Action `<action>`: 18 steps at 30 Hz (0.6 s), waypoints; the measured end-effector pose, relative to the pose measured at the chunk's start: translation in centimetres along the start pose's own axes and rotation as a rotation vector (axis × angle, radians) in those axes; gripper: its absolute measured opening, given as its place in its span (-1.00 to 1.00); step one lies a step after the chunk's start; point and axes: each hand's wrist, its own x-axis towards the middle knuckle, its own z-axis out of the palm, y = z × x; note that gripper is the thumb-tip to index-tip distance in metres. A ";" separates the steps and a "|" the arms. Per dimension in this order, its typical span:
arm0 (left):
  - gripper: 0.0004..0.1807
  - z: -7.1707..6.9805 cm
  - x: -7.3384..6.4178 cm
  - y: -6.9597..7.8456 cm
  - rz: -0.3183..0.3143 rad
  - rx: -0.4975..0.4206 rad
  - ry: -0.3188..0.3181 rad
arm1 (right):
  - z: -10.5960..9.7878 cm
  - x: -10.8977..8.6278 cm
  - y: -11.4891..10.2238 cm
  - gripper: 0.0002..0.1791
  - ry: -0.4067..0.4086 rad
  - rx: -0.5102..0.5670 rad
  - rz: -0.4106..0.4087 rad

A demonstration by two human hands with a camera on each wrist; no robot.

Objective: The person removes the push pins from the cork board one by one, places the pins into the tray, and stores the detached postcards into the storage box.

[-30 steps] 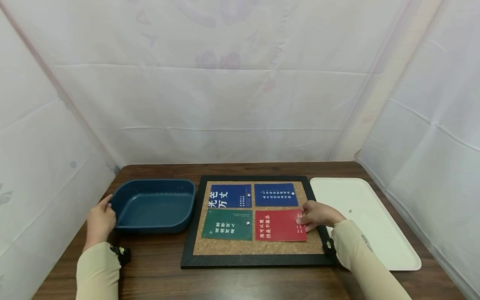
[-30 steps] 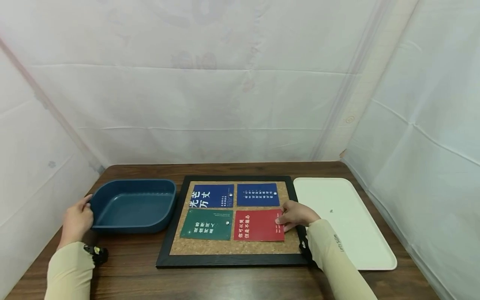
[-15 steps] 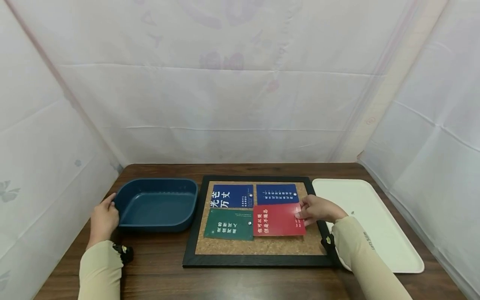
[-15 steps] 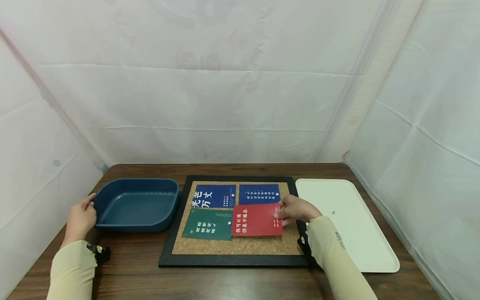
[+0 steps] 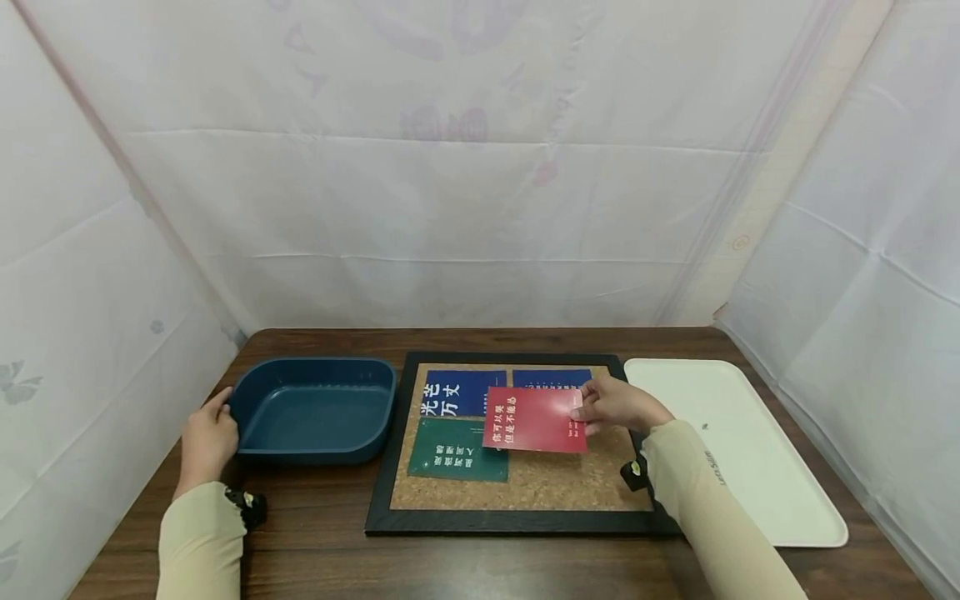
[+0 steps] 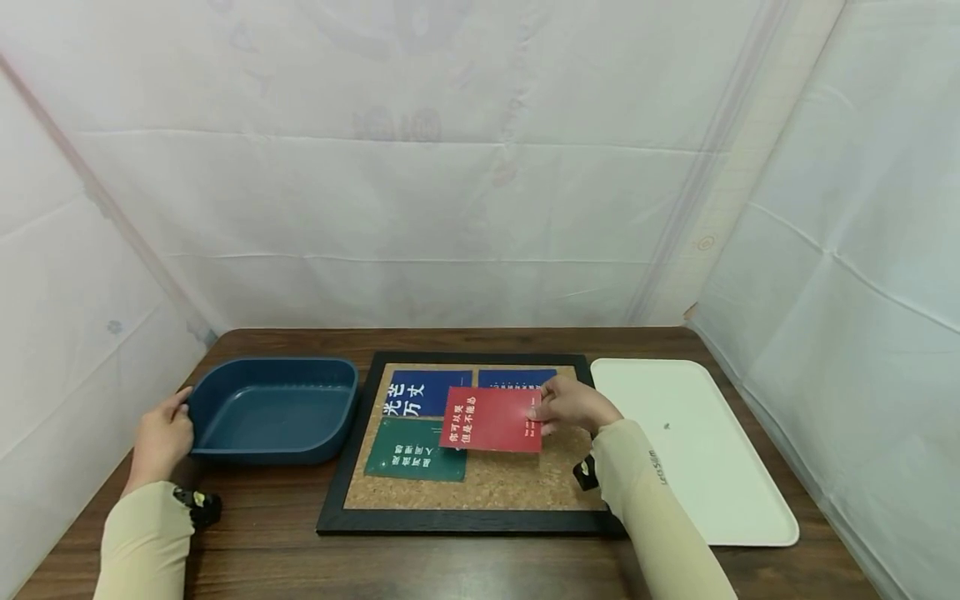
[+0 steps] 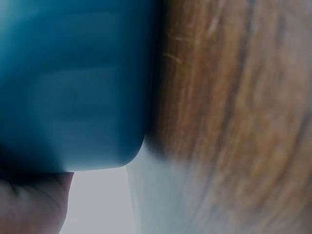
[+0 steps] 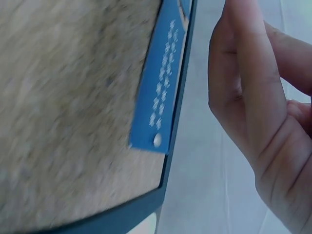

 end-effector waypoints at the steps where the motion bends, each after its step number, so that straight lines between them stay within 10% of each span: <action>1: -0.47 0.0 0.0 0.0 0.001 0.000 0.000 | 0.1 0.1 -0.2 -0.80 0.001 -0.005 -0.008; 18: -0.46 -0.3 0.2 -0.4 -0.022 -0.003 -0.011 | 2.8 3.0 -4.5 -0.74 -0.018 0.073 -0.026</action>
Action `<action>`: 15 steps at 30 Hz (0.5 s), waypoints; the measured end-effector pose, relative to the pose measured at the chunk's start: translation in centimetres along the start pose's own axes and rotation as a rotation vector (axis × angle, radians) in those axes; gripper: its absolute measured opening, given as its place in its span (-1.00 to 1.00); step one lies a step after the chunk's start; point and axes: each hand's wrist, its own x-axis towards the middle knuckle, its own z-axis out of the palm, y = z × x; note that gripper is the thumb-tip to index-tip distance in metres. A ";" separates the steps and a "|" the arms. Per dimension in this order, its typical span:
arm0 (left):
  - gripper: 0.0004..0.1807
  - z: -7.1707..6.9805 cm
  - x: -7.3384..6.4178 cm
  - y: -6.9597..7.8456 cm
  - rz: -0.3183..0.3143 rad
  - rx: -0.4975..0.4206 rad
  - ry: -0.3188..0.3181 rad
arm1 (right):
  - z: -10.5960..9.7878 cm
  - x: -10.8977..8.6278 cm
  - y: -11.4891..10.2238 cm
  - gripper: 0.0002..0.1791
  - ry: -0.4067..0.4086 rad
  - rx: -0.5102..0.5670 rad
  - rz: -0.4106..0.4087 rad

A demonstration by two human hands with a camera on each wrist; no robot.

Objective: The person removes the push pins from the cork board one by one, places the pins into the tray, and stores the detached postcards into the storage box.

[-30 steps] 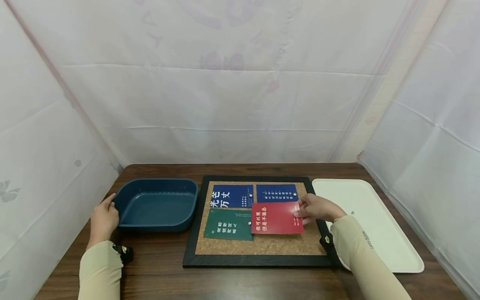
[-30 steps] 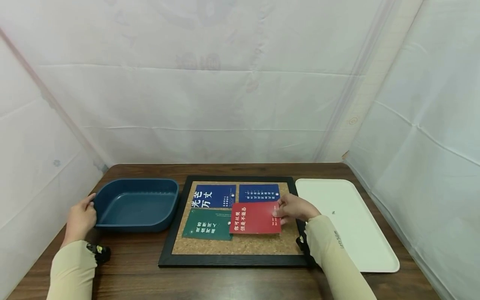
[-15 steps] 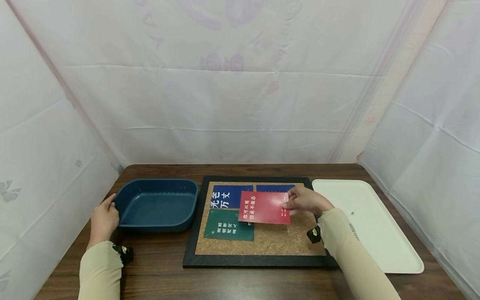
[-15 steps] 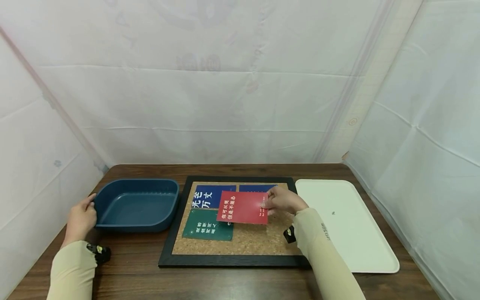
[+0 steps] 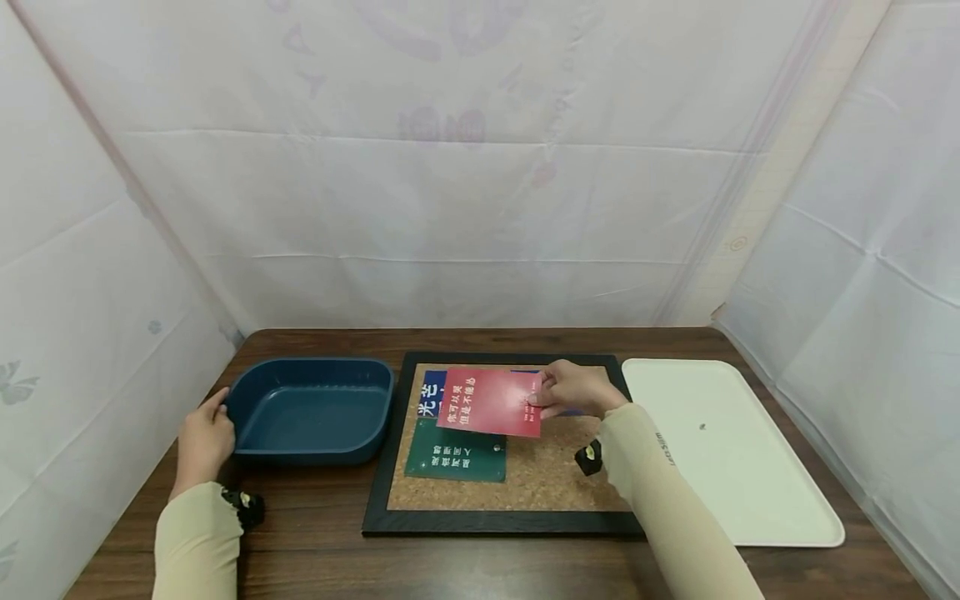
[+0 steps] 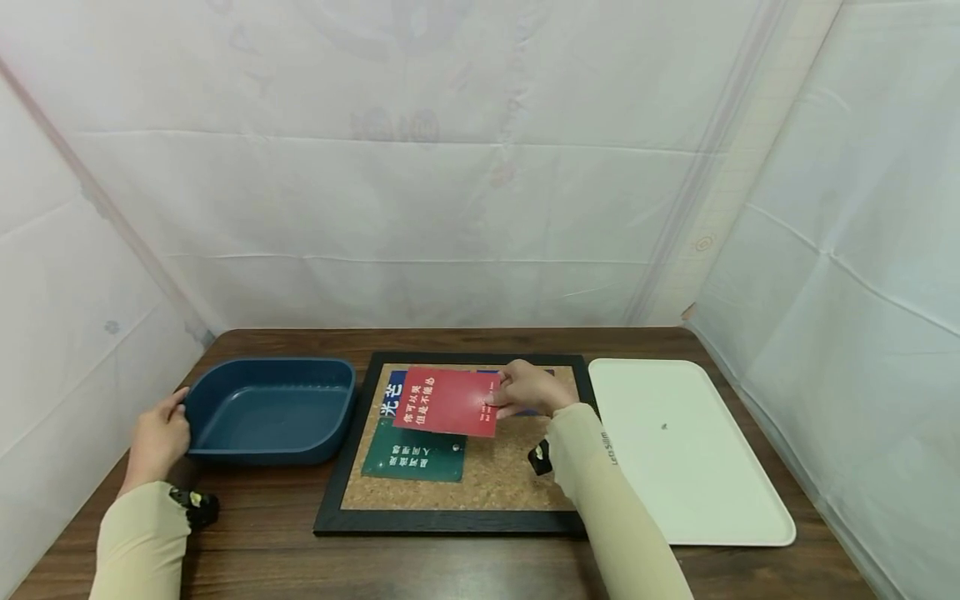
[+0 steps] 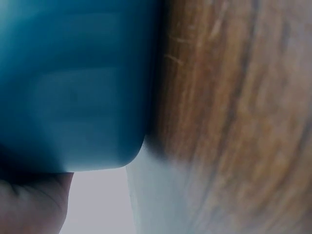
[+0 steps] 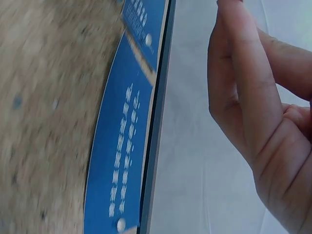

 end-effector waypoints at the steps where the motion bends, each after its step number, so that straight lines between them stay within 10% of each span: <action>1: -0.46 0.0 0.0 0.0 -0.003 -0.001 0.000 | 0.3 0.2 -0.2 -0.72 -0.006 0.006 -0.007; 15: -0.46 0.1 -0.1 -0.1 0.005 -0.017 0.000 | 3.7 2.3 -2.9 -0.81 -0.043 -0.022 -0.037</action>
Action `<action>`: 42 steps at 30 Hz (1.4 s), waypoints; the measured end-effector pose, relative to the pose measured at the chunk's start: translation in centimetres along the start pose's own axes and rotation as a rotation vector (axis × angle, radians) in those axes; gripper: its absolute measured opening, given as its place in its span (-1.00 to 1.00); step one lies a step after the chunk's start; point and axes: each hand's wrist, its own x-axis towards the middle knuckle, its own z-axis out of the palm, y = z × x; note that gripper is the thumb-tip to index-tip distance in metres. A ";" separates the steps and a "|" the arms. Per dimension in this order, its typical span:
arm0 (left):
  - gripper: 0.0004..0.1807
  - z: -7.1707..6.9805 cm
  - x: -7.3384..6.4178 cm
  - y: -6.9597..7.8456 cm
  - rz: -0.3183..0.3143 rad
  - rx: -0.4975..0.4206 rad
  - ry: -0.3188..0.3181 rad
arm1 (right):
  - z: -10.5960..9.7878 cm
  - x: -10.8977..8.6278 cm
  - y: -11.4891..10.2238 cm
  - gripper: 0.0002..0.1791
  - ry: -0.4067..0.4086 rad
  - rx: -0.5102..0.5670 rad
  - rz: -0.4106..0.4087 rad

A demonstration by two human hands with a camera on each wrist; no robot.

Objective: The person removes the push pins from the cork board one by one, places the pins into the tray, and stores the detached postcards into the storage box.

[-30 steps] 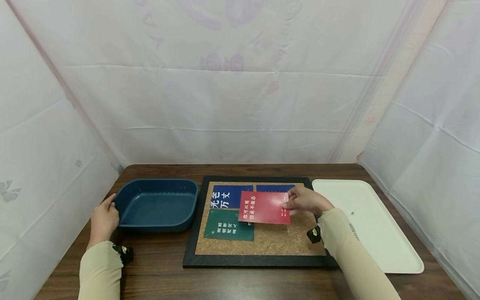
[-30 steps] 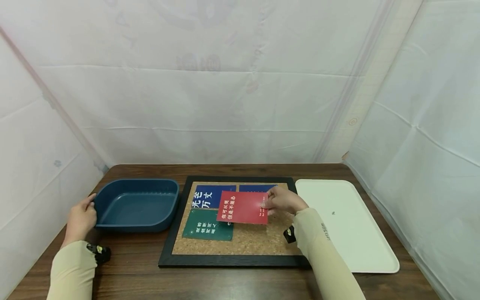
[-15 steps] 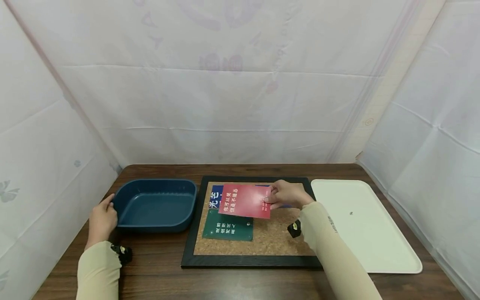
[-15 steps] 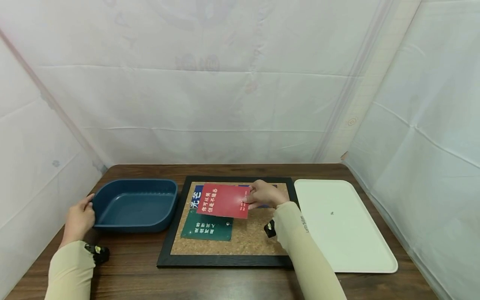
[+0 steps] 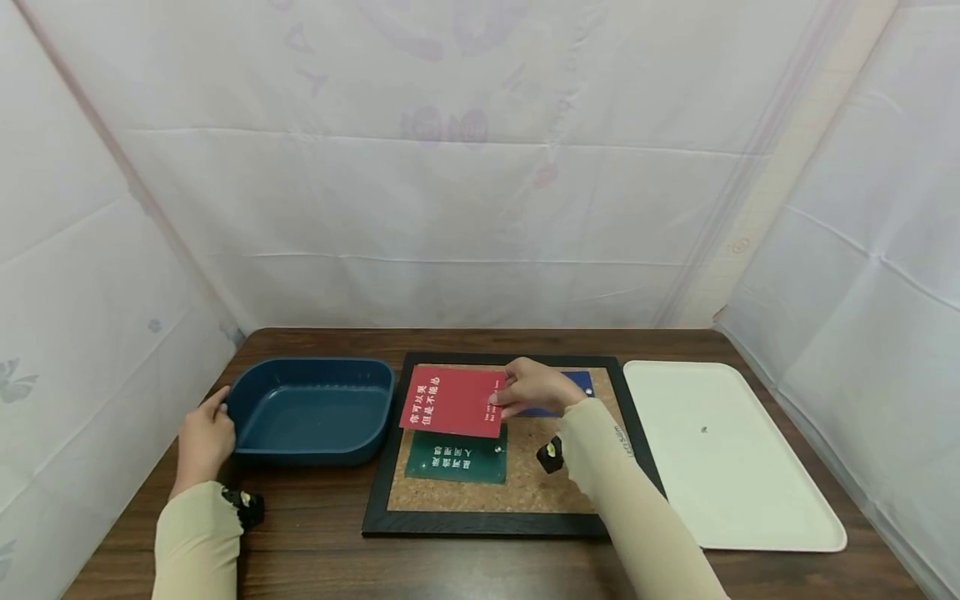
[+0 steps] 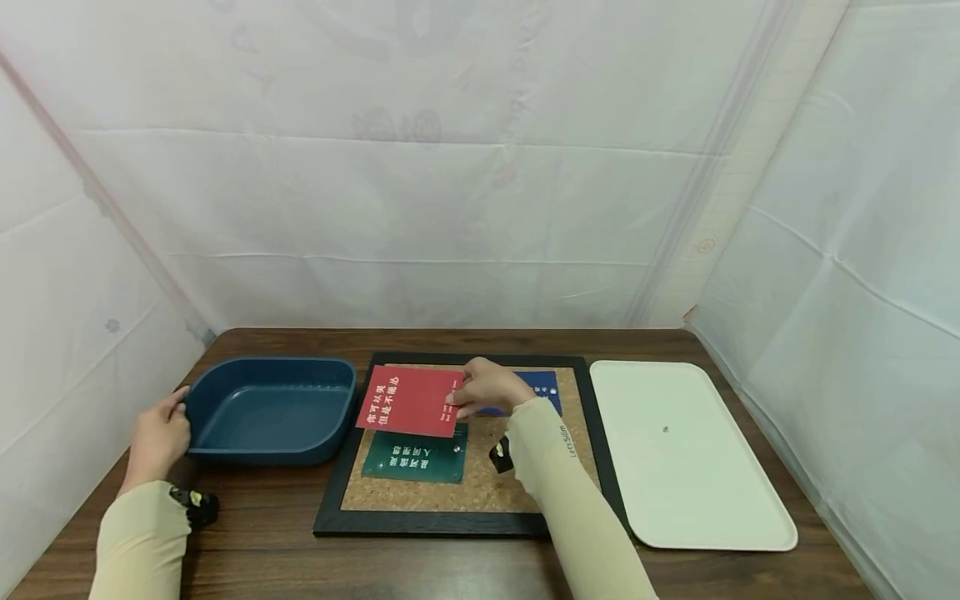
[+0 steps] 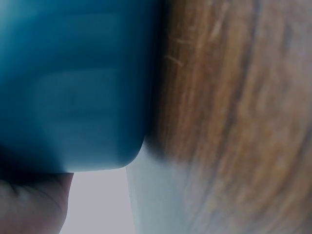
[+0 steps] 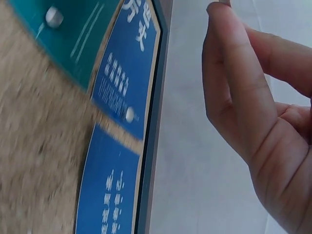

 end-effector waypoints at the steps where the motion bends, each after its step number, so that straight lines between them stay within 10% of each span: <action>1: -0.46 0.0 0.0 0.0 0.000 0.000 -0.001 | 0.2 0.1 -0.2 -0.82 0.001 -0.003 -0.003; 42: -0.48 0.2 -0.6 0.3 -0.020 -0.004 0.015 | 10.8 5.4 -5.6 -0.67 0.103 0.132 -0.096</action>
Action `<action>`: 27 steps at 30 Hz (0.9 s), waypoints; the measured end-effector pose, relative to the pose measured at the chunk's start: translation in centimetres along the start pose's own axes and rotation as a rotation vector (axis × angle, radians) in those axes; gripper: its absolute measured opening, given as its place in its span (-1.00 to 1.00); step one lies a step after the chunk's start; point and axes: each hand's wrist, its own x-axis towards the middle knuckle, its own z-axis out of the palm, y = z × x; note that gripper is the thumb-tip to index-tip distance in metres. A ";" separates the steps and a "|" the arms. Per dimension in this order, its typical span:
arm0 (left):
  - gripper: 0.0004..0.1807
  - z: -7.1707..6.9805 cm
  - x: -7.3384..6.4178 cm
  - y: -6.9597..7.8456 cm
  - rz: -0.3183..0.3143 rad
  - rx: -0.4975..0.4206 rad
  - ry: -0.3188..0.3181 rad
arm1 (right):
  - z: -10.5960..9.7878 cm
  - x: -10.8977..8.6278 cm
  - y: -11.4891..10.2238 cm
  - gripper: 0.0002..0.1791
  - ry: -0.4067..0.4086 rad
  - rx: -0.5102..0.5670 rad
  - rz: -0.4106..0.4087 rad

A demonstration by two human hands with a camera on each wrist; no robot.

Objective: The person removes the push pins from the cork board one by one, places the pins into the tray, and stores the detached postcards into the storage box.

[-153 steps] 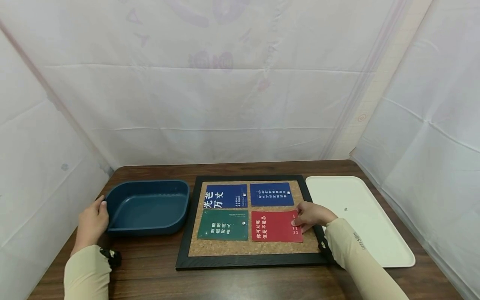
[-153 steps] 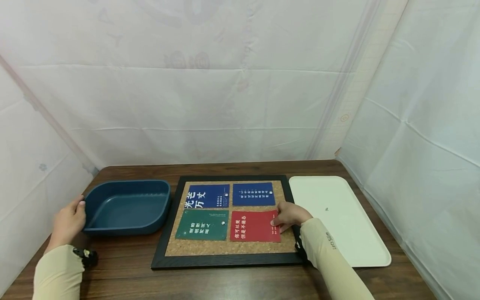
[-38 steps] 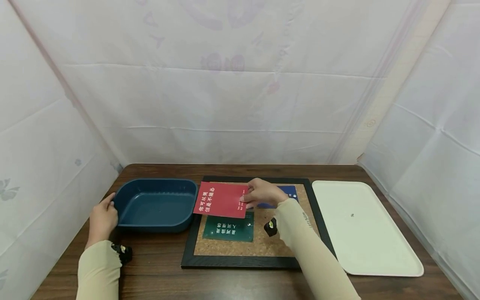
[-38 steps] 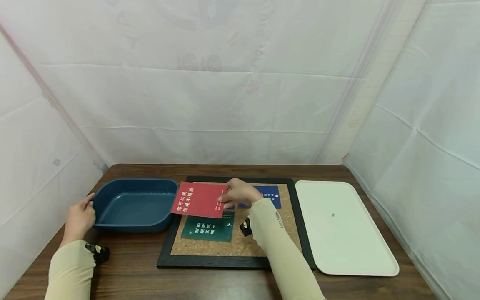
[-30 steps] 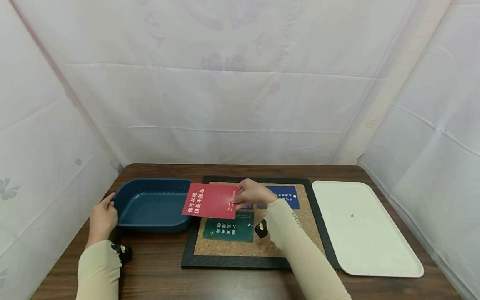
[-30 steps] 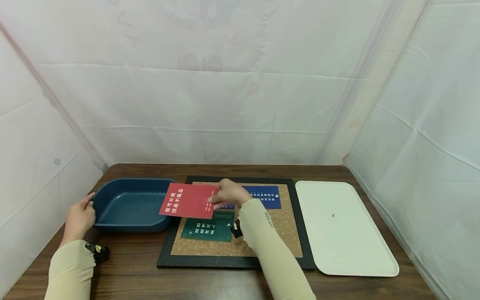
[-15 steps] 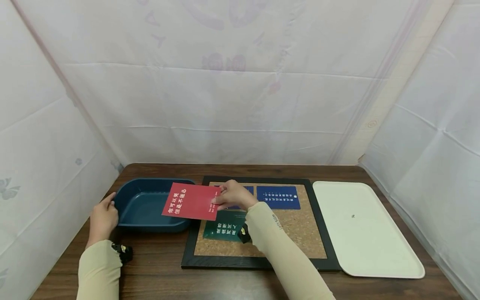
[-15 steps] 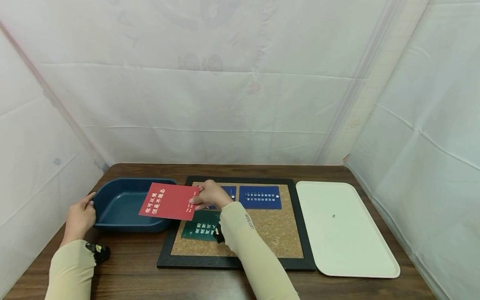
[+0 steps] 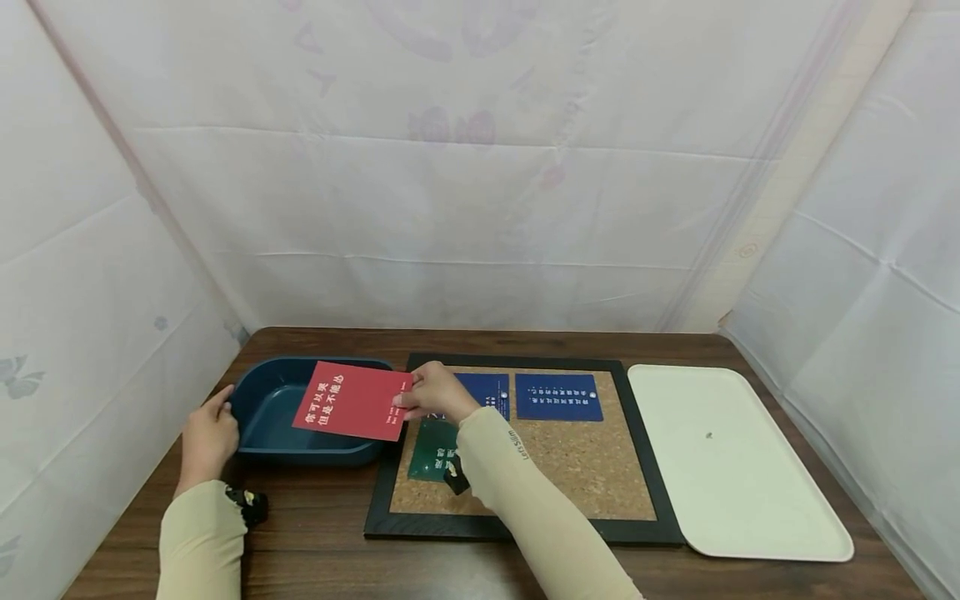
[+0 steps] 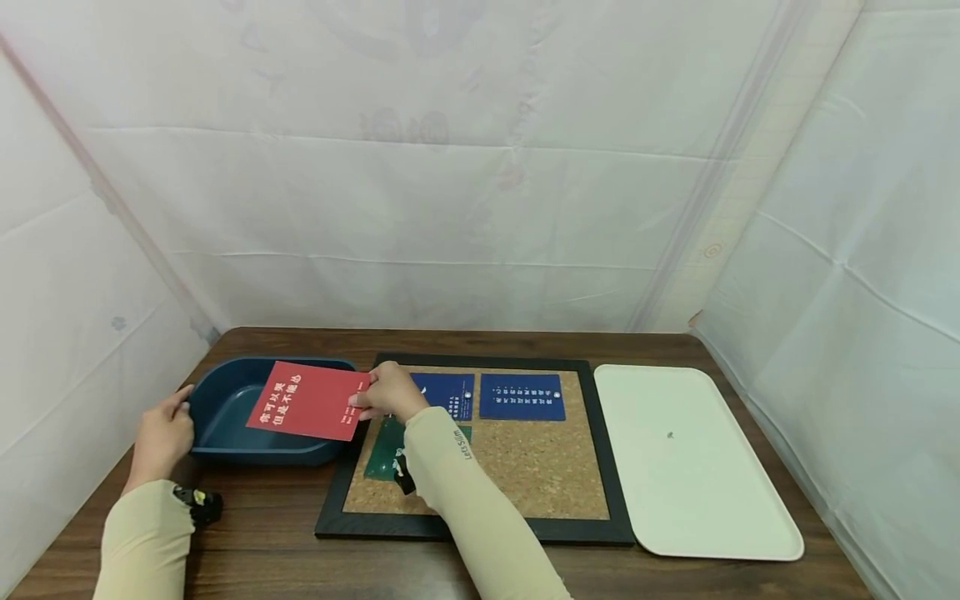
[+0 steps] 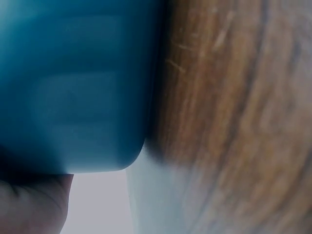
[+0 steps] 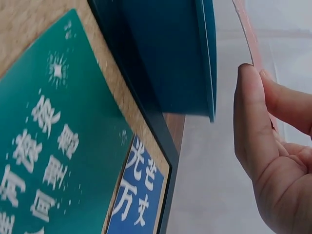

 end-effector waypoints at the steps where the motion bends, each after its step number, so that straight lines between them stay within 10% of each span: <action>1: -0.48 0.0 0.0 0.0 -0.002 -0.001 -0.001 | 0.2 0.1 -0.1 -0.72 0.002 0.004 0.000; 27: -0.48 0.3 -0.2 0.1 -0.002 0.000 0.019 | 4.7 1.0 -0.8 -0.69 0.203 -0.105 0.018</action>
